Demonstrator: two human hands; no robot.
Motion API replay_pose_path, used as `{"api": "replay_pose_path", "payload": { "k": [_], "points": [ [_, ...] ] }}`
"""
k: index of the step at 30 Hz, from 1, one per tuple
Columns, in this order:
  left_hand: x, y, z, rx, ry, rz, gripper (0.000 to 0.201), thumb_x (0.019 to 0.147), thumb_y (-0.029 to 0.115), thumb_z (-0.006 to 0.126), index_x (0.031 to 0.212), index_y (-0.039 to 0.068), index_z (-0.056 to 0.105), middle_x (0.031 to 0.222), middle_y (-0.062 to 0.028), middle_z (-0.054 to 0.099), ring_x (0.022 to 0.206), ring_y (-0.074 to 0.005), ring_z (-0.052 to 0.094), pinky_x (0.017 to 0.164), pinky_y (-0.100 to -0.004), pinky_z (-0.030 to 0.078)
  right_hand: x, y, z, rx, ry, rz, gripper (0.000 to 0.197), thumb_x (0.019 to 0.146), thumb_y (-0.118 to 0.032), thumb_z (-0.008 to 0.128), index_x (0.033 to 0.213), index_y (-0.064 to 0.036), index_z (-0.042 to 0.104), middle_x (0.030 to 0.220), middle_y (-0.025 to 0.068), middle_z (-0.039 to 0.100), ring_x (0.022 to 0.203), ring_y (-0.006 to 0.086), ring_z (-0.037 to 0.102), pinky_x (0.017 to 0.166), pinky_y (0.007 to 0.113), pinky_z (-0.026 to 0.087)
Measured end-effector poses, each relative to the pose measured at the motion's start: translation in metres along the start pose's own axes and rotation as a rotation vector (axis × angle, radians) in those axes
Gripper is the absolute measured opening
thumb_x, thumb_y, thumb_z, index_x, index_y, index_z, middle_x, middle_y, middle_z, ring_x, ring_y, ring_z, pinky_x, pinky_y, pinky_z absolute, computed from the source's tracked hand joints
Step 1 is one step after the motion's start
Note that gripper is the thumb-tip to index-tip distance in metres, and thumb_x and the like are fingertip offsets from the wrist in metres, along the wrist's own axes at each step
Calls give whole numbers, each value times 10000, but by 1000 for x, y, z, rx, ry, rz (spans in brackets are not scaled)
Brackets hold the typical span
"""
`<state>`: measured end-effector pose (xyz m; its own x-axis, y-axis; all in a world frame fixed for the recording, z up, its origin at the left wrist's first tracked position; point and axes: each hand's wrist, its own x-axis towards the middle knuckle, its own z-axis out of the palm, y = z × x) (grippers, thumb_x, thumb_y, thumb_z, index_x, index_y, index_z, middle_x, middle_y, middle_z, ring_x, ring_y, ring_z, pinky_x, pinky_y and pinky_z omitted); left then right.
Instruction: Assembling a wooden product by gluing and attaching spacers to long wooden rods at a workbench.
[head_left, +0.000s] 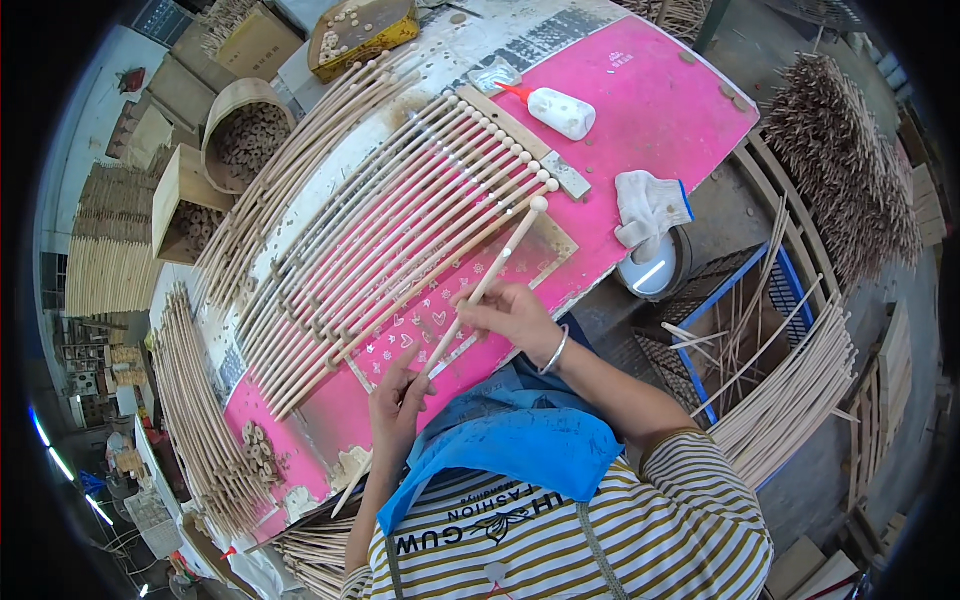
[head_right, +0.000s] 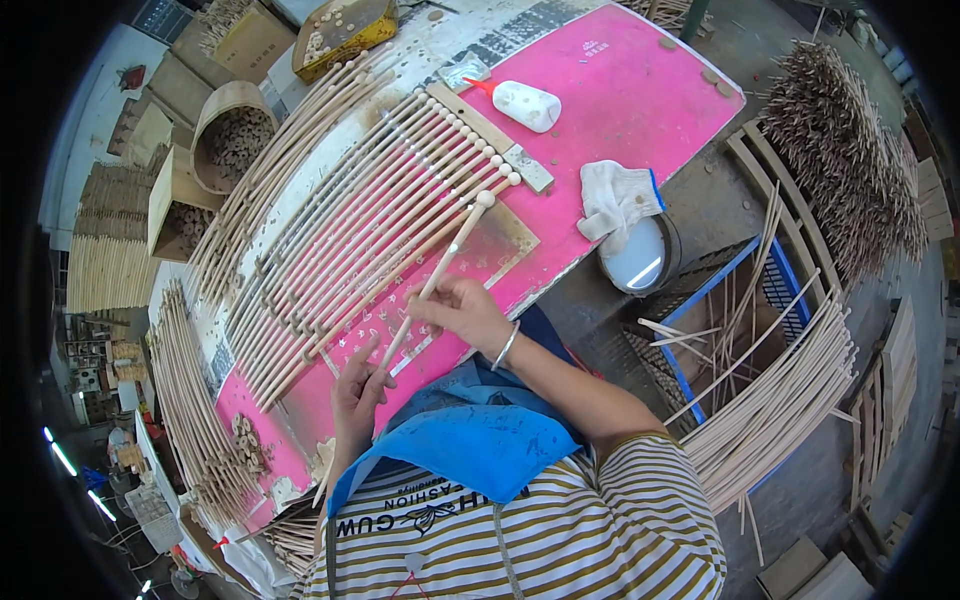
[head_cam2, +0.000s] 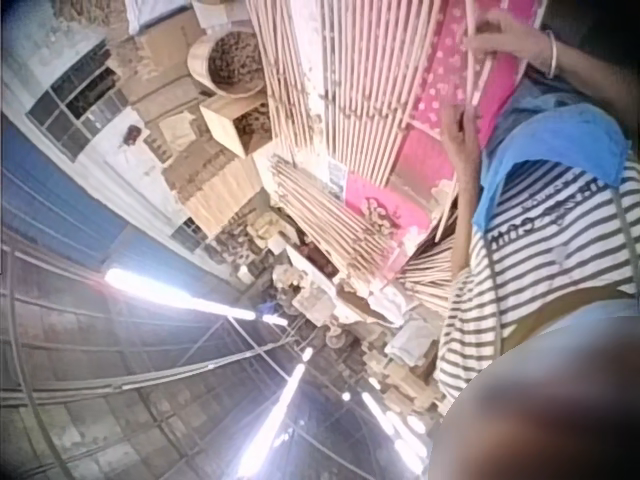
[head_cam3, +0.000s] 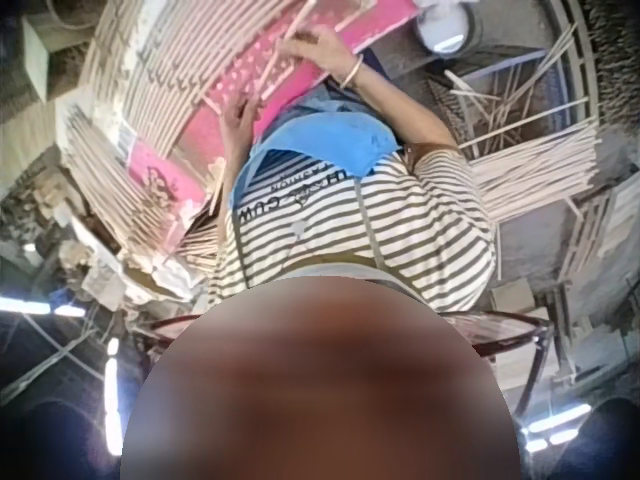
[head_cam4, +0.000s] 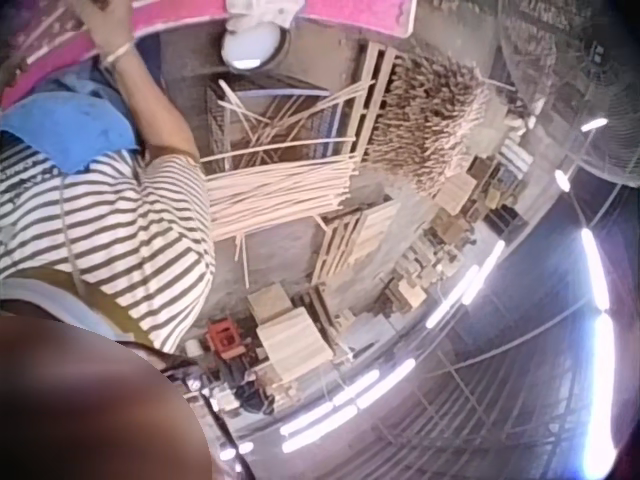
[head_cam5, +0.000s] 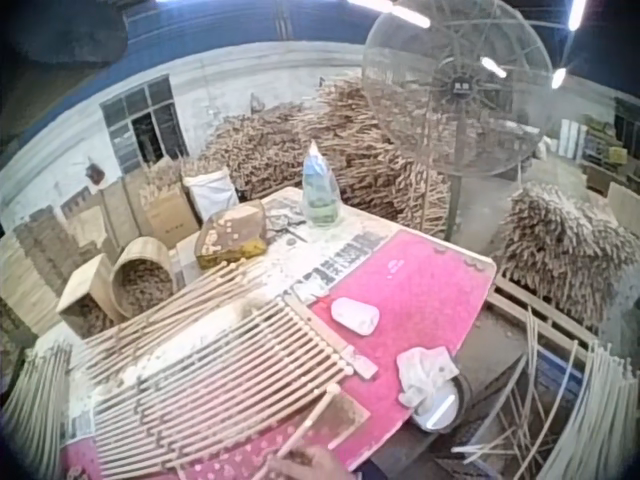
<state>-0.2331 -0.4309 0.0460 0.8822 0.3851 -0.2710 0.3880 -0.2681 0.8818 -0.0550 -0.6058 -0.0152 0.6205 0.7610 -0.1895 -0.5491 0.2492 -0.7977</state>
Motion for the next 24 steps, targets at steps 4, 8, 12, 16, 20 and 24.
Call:
{"api": "replay_pose_path", "payload": {
  "k": [4,8,12,16,20,24],
  "points": [
    [-1,-9,-11,12,-29,-19,369,1037,84,641,1399,20,670,861,-42,711,747,-86,619,649,-235,494,10,-14,-17,-10,142,-123,230,974,-189,798,1088,-9,712,879,20,723,701,65,643,621,227,519],
    [1,-5,-17,-39,-51,-51,294,1059,130,625,1300,-12,713,873,-25,693,734,-75,567,649,-228,449,17,-25,-34,-41,199,-148,221,965,-174,811,1075,-26,689,869,-18,694,710,35,614,603,191,475],
    [9,-14,-23,-41,-53,-92,304,1047,118,645,1319,4,716,870,-37,719,769,-88,630,654,-232,486,19,-34,-33,-6,172,-140,215,977,-178,797,1086,-28,688,871,-21,689,722,33,610,608,184,470],
    [15,-18,-28,-80,-58,-110,297,1044,110,649,1312,2,718,883,-38,720,774,-88,631,653,-238,485,21,-47,-36,12,103,-65,318,1007,-264,747,1218,-36,679,948,1,686,750,68,624,656,214,499],
    [20,-14,-24,-24,-20,-78,281,1022,85,669,1282,-1,733,899,-39,716,772,-92,618,657,-243,484,21,-39,-48,-137,133,50,357,1023,-237,727,1312,-40,655,958,-20,685,765,44,607,658,198,484],
    [25,-15,-24,41,-7,-83,267,1001,61,683,1254,5,746,899,-33,707,769,-100,610,669,-247,485,20,-39,-48,-122,154,20,337,1019,-237,733,1289,-46,665,945,-16,691,756,40,607,644,202,482]
  ]
}}
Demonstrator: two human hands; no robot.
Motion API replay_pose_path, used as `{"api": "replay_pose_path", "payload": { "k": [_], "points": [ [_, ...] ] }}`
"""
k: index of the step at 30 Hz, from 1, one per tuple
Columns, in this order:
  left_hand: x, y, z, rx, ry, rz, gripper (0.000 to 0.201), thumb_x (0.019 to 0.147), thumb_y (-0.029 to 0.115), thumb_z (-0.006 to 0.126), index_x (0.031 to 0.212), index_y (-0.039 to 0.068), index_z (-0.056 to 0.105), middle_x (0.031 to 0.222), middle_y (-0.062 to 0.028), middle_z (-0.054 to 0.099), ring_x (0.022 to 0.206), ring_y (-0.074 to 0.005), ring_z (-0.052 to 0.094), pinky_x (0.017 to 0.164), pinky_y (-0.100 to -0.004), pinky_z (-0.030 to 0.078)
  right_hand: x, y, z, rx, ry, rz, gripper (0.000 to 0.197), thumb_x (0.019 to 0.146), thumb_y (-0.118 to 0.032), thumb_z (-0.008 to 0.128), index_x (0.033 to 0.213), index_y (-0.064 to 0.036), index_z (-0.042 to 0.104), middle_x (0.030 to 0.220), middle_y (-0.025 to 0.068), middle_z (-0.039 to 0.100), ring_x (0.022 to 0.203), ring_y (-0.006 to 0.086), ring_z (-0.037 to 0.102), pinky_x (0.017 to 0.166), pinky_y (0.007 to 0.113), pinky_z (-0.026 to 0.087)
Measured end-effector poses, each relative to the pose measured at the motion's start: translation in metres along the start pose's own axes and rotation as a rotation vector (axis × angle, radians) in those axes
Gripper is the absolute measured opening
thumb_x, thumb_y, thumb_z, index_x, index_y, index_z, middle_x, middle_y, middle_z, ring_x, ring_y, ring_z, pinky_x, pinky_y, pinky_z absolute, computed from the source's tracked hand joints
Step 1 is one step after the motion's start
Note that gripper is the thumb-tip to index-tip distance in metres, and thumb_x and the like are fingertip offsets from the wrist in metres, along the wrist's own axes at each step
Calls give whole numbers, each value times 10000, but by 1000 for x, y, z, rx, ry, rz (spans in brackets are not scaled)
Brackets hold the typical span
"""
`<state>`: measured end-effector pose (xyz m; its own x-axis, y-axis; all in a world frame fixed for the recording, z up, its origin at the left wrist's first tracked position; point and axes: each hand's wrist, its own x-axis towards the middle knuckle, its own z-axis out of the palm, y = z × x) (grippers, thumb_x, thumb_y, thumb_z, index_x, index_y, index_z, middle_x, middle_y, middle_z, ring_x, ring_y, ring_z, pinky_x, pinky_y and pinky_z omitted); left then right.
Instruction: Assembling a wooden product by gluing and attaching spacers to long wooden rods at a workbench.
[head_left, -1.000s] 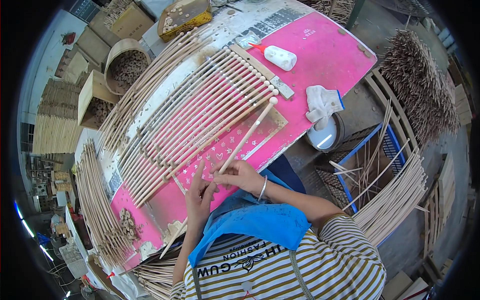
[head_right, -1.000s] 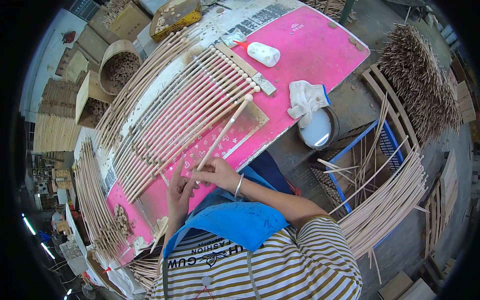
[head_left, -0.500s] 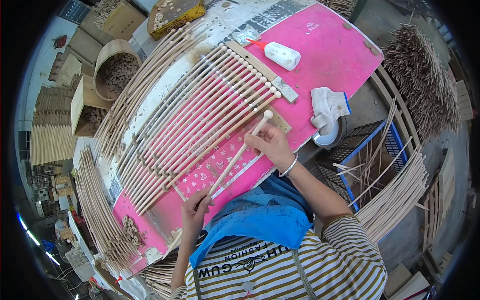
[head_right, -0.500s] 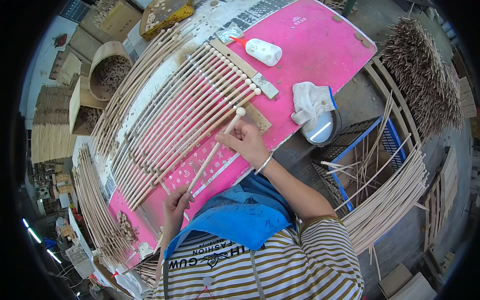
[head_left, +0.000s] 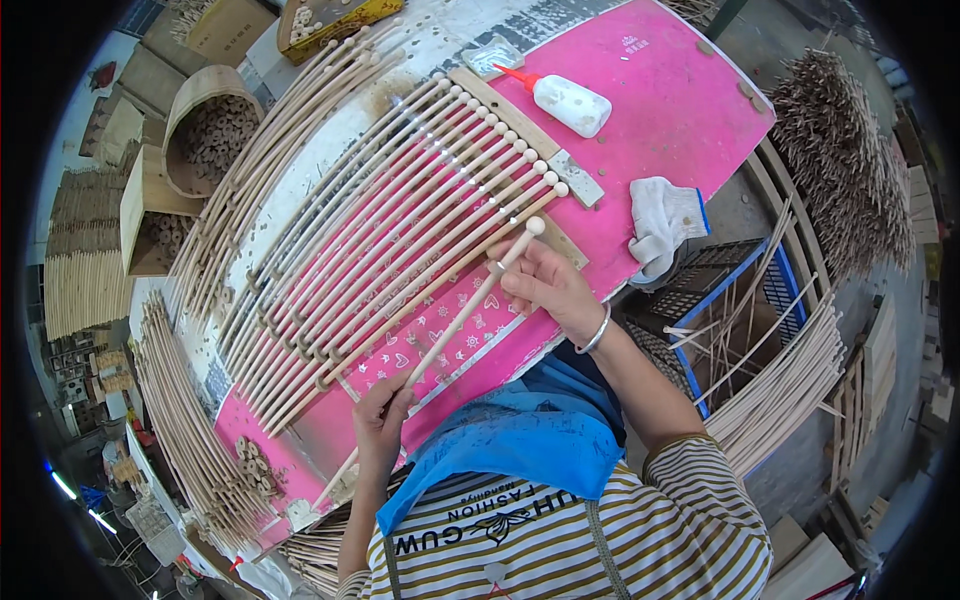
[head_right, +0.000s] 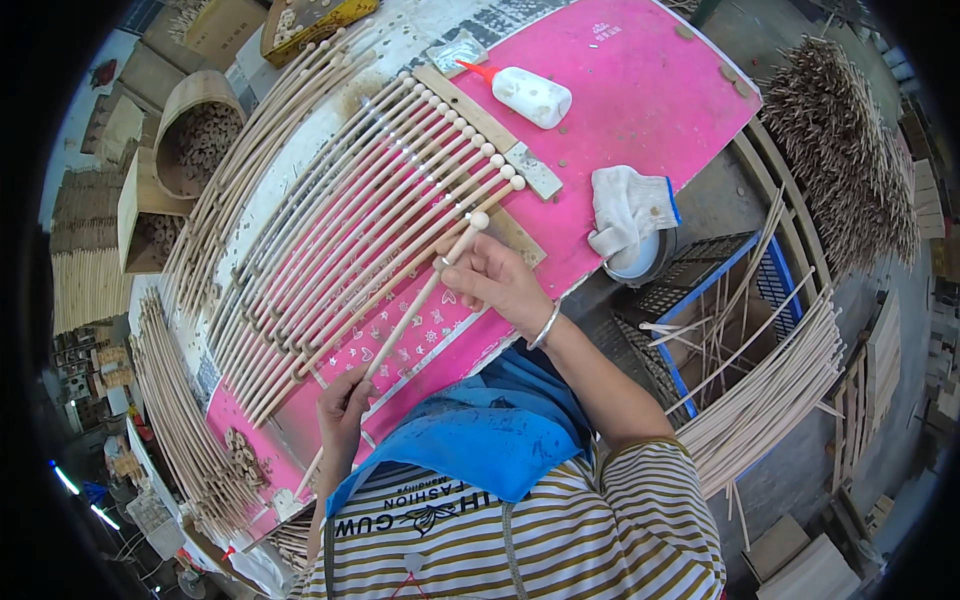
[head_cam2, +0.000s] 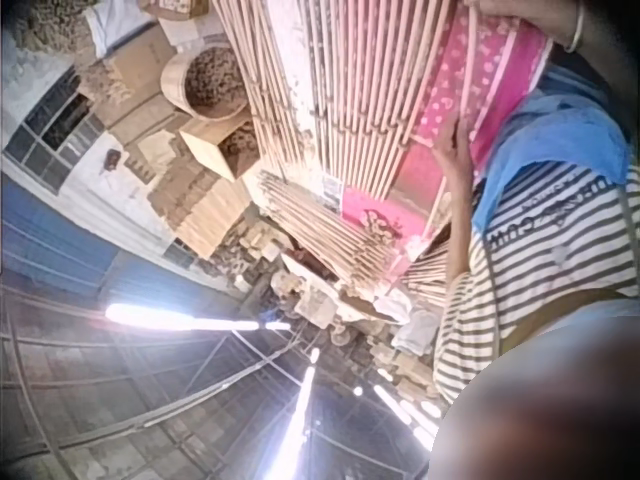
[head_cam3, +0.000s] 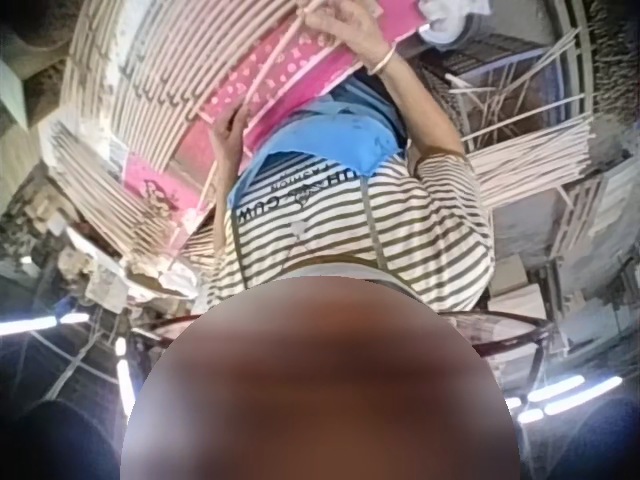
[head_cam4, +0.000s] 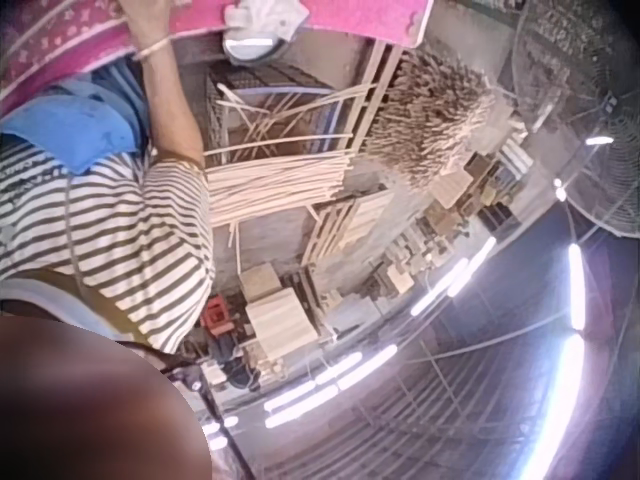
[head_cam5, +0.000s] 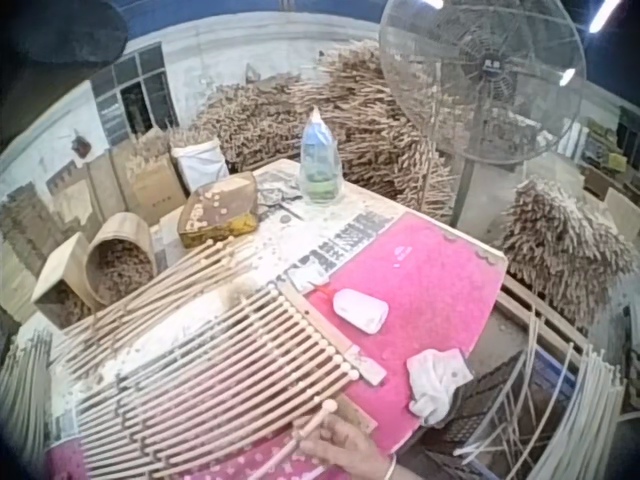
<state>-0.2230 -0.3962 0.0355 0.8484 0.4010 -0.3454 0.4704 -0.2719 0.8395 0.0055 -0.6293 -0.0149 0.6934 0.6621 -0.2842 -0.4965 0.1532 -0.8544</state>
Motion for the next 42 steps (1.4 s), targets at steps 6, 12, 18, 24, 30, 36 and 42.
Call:
{"api": "replay_pose_path", "payload": {
  "k": [6,12,18,24,30,36,42],
  "points": [
    [6,-2,5,158,56,124,273,968,19,700,1236,10,751,847,-64,676,743,-132,608,677,-278,491,-2,3,-6,80,-4,21,340,1013,-247,745,1276,-50,658,939,-13,701,701,32,597,576,185,453],
    [15,1,14,237,95,263,265,955,16,714,1217,13,757,848,-108,681,755,-195,655,694,-319,512,-10,-6,-4,29,94,-7,313,1010,-244,748,1235,-37,682,914,-14,706,689,31,601,561,189,451],
    [21,7,21,267,108,334,271,956,21,717,1222,27,764,855,-121,678,753,-217,658,686,-328,512,-12,0,-18,-124,146,76,311,997,-255,765,1206,-32,710,901,-13,704,709,30,617,563,188,454],
    [24,6,20,302,99,307,268,957,29,712,1219,38,769,855,-121,669,748,-218,645,679,-338,512,-17,-16,-10,31,127,51,339,997,-254,760,1237,-22,704,856,-20,676,651,40,600,543,189,438],
    [35,3,30,346,123,364,264,943,31,723,1201,44,775,853,-112,663,752,-237,650,687,-347,518,-13,-8,-16,-179,235,-26,281,1012,-273,748,1131,-19,730,834,-12,699,681,51,619,582,203,460],
    [54,9,46,407,220,544,265,921,25,740,1182,49,778,955,-117,643,833,-251,652,711,-353,526,-8,-19,-18,-805,477,-147,313,922,-328,826,876,-45,701,676,51,680,588,135,644,526,299,467],
    [64,6,56,565,269,578,296,902,52,764,1197,73,772,999,-102,605,889,-254,631,711,-358,517,-5,-11,-22,-1008,594,-360,347,880,-356,842,814,-63,667,663,68,646,567,197,641,522,348,474]
  ]
}}
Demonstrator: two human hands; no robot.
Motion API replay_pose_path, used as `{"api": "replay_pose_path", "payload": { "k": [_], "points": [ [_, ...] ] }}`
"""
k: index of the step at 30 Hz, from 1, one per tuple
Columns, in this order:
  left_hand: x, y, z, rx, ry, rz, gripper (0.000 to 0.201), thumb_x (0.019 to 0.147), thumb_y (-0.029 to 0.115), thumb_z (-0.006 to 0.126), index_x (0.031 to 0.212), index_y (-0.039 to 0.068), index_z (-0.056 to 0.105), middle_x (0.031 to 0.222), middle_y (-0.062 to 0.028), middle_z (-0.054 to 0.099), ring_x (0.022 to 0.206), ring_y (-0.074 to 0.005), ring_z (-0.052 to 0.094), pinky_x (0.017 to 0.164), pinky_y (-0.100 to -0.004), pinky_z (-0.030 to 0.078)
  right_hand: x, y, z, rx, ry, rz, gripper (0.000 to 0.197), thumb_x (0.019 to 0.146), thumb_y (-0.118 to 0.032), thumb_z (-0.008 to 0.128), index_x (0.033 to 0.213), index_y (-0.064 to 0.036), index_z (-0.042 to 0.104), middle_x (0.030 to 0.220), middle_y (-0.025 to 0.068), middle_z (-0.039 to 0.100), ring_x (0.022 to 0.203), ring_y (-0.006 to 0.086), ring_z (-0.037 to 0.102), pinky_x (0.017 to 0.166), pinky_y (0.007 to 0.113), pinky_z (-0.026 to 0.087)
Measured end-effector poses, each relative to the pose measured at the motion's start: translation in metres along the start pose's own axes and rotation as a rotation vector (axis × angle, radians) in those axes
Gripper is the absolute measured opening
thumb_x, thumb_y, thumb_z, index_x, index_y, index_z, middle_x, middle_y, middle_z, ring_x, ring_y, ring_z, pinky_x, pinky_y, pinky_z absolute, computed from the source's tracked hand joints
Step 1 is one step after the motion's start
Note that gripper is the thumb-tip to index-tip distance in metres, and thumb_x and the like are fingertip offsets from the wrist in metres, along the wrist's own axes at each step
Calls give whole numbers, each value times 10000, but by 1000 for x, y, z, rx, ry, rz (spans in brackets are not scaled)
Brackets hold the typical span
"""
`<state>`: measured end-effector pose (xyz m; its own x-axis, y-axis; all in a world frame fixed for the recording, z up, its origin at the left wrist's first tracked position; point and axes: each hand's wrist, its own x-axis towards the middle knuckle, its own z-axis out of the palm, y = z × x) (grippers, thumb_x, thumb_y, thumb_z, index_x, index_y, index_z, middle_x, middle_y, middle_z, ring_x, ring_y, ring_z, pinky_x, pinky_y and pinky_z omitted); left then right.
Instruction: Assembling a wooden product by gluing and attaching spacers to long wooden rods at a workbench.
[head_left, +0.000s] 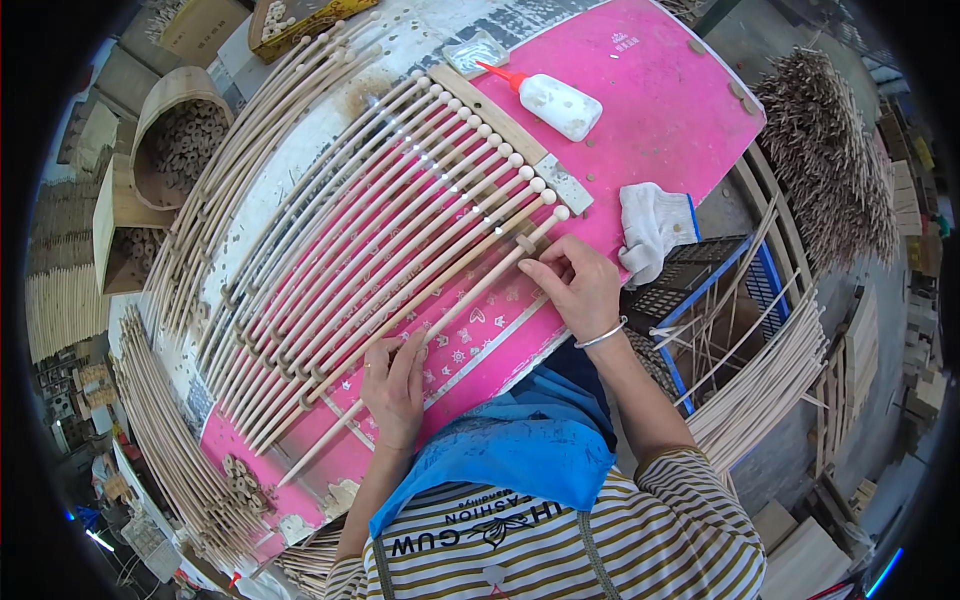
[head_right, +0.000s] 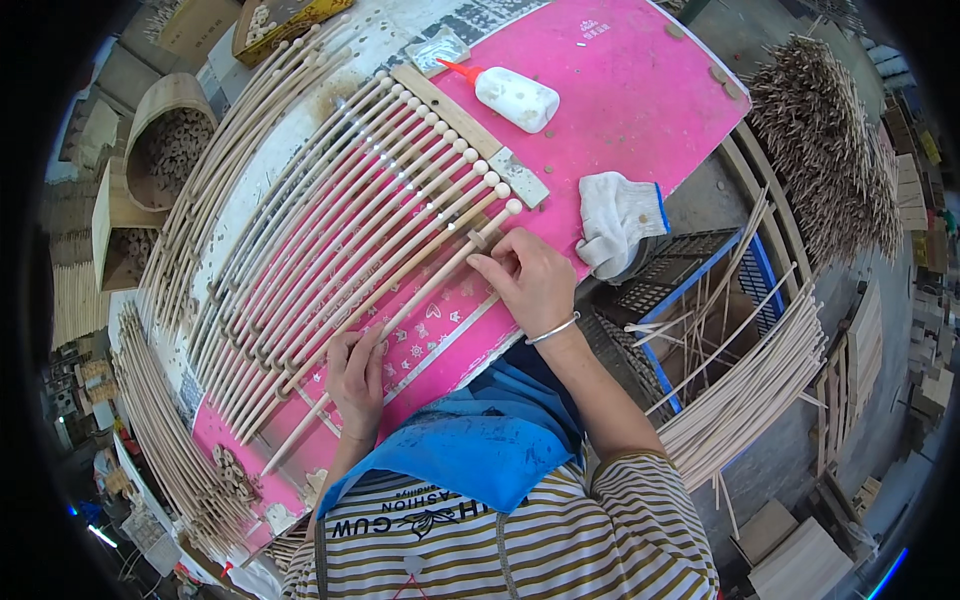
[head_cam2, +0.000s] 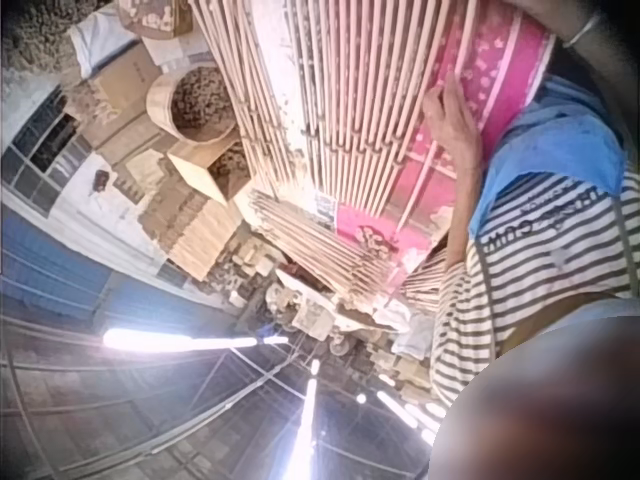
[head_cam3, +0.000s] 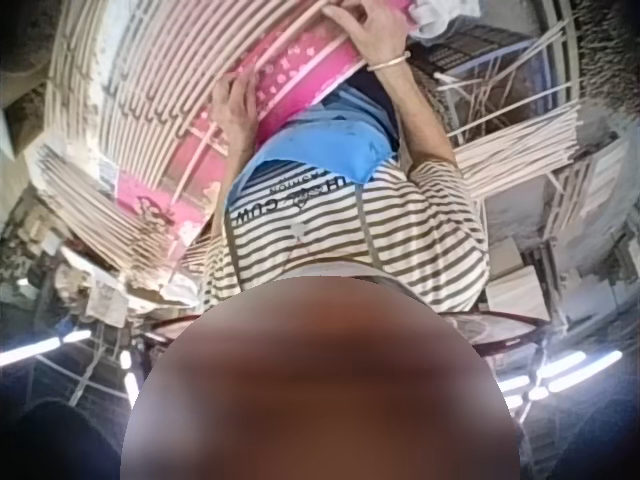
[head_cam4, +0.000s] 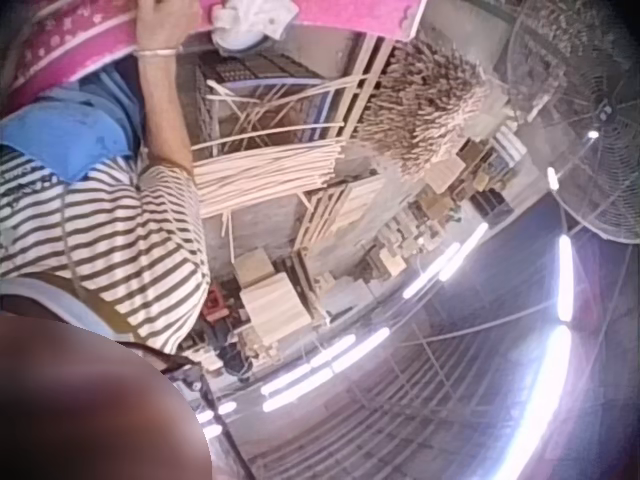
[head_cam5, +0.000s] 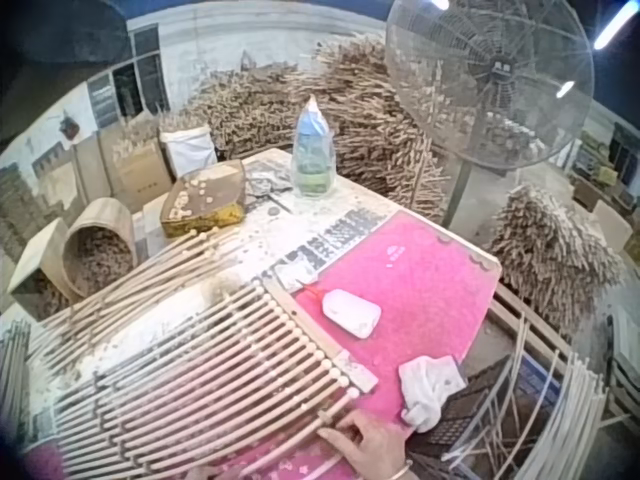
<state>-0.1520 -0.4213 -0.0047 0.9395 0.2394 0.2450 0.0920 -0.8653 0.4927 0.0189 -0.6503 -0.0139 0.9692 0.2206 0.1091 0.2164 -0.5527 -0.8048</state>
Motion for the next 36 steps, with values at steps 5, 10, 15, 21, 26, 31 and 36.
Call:
{"api": "replay_pose_path", "payload": {
  "k": [5,10,15,21,26,31,36],
  "points": [
    [9,4,-3,105,-16,21,331,896,65,770,1227,79,765,1047,-89,624,955,-259,621,828,-389,485,-1,1,0,34,12,1,279,898,-292,821,868,-52,681,718,88,652,603,211,650,553,346,489],
    [17,-17,-25,244,66,49,331,904,120,759,1235,118,768,1078,-54,643,992,-259,605,869,-406,442,-6,6,-1,97,13,-7,222,919,-244,795,907,-42,702,755,92,663,620,208,653,563,338,489],
    [16,-35,-30,338,-46,65,345,884,46,722,1219,112,768,1060,-60,645,978,-251,625,855,-409,472,-11,4,-1,144,39,-13,157,932,-184,777,946,-37,723,767,92,666,624,191,644,570,325,484],
    [12,-19,-50,288,52,138,397,808,-16,717,1181,103,782,1000,-68,615,906,-262,610,810,-405,489,-28,-14,20,675,-218,108,269,986,-191,756,1178,-7,708,820,42,709,662,116,651,589,266,499],
    [-4,-4,-72,304,-48,183,395,792,29,754,1175,124,783,997,-54,606,928,-260,610,882,-443,490,-33,-35,47,1154,-518,419,266,1084,-299,629,1119,-43,692,814,14,689,645,69,624,574,210,487],
    [-17,-12,-135,312,-132,0,601,830,183,824,1404,109,661,1213,-108,660,1143,-330,609,1017,-475,438,-14,-34,27,1128,-393,379,274,1102,-273,595,1044,-29,704,801,20,674,662,75,631,614,216,510],
    [-51,-46,-157,-15,-259,-246,471,870,62,768,1331,25,675,1045,-136,685,911,-281,697,845,-396,534,0,-29,15,1174,-406,372,289,1105,-285,588,1034,-31,706,793,14,667,668,76,630,611,211,510]
  ]
}}
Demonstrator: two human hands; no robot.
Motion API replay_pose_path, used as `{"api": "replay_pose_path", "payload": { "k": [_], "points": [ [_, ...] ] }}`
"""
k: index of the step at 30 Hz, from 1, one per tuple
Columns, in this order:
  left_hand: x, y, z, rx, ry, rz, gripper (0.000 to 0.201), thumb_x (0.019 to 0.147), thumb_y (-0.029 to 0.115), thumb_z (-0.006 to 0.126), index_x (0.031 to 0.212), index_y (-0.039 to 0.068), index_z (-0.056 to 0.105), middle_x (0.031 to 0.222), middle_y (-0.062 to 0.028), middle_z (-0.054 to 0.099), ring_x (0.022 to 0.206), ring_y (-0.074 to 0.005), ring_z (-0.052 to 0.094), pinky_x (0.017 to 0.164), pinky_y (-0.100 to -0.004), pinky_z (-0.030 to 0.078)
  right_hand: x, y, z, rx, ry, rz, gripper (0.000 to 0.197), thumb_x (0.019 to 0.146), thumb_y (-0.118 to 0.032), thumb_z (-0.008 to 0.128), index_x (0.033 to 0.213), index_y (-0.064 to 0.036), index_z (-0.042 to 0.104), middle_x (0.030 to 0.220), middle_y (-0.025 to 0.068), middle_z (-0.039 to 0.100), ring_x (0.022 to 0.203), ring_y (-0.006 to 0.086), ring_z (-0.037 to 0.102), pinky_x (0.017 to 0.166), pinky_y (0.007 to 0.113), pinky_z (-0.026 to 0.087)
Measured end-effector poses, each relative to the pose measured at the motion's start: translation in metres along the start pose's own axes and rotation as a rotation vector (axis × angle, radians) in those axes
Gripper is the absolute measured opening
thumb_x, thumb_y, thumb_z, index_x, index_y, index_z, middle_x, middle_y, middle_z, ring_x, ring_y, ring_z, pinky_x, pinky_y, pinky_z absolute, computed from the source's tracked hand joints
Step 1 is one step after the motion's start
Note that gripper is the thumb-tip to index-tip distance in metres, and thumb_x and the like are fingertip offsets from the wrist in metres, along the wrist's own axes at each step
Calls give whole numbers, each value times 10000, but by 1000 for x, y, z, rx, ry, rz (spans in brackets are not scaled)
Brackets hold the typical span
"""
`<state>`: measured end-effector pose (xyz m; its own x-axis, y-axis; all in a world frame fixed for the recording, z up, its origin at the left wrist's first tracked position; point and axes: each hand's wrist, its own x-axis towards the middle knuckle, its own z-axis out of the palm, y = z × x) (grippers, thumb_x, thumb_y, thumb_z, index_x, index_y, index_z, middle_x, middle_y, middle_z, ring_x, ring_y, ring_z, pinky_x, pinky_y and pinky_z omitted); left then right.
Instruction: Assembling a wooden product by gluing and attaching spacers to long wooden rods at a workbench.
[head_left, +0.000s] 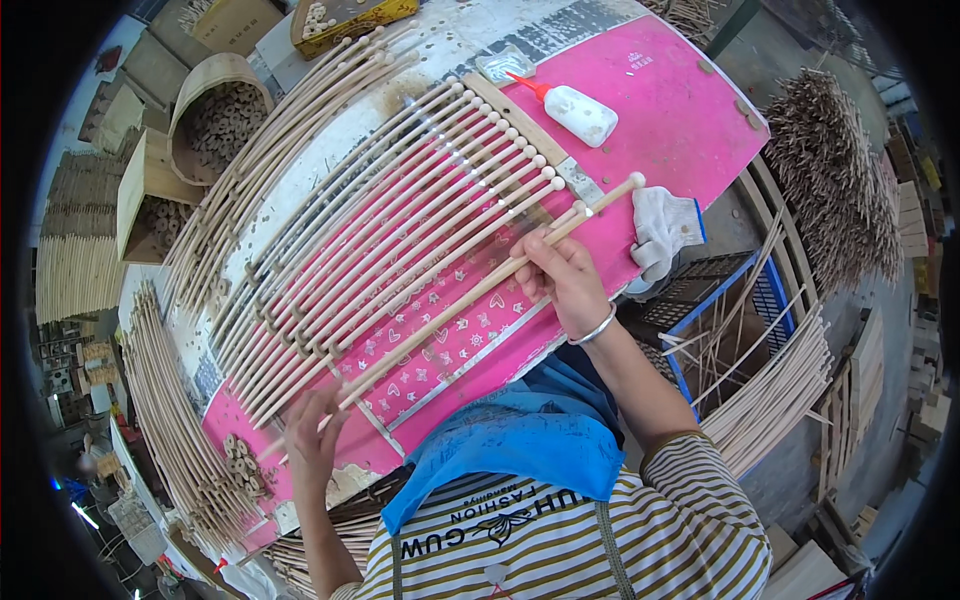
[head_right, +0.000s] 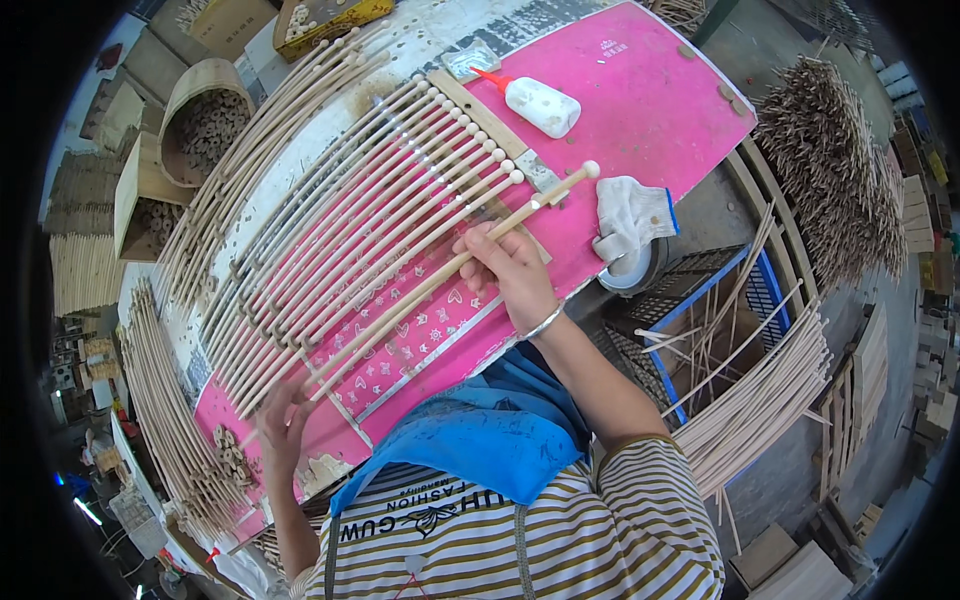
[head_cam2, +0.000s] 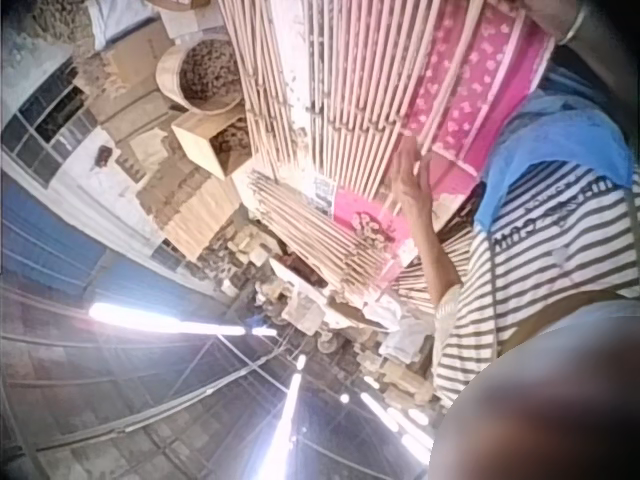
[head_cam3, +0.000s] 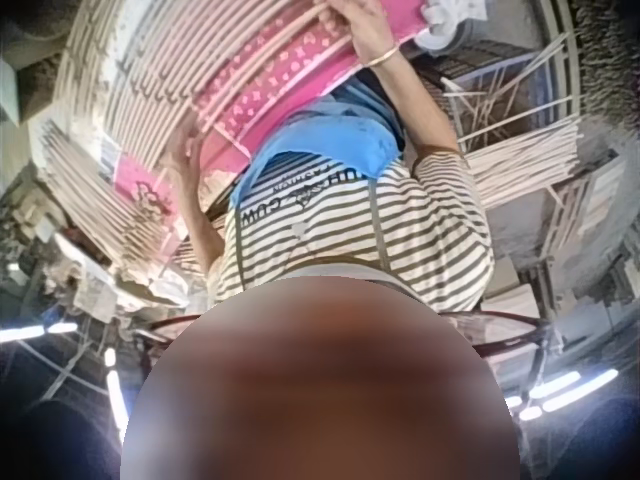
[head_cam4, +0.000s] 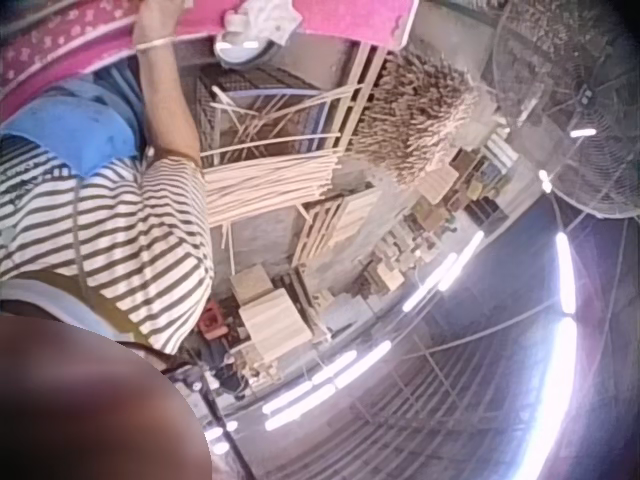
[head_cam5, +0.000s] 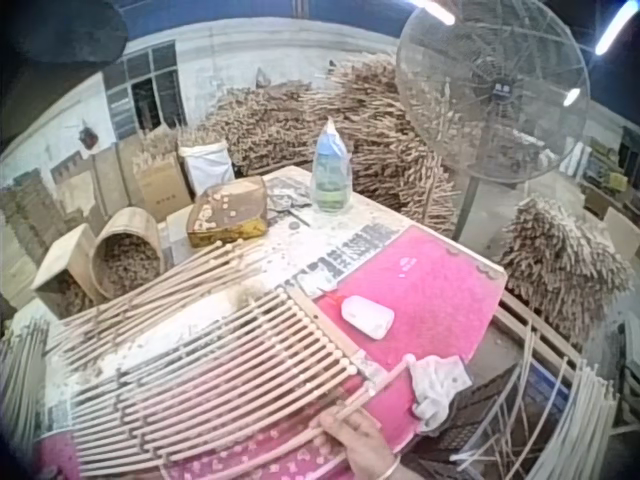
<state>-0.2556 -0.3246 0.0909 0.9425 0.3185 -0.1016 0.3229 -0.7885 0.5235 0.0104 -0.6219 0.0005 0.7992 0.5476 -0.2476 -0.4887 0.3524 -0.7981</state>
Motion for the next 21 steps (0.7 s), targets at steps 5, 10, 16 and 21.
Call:
{"api": "replay_pose_path", "payload": {
  "k": [5,10,16,21],
  "points": [
    [-5,-7,16,-186,-31,-76,400,908,3,736,1304,0,680,992,-156,703,902,-257,740,793,-370,571,0,6,16,-68,18,12,265,1097,-281,603,1038,-42,702,787,6,666,658,68,616,594,213,495],
    [27,45,48,-251,-28,-81,422,981,57,703,1395,20,631,1105,-184,738,1034,-269,762,867,-352,578,-8,42,69,-92,-179,93,257,1096,-284,611,1036,-52,703,818,5,676,694,68,627,591,218,491],
    [62,88,67,-473,-78,-49,615,1053,115,621,1622,67,392,982,-131,744,800,-183,678,752,-314,550,-18,63,77,-74,-276,152,280,1093,-311,622,1083,-48,715,830,3,688,695,55,630,600,217,500],
    [56,78,63,-680,-111,-81,675,1055,57,574,1671,65,299,885,-51,699,730,-94,584,682,-252,489,-13,46,66,-173,-335,31,268,1053,-219,685,1243,-31,700,941,14,729,814,51,662,690,210,529]
  ]
}}
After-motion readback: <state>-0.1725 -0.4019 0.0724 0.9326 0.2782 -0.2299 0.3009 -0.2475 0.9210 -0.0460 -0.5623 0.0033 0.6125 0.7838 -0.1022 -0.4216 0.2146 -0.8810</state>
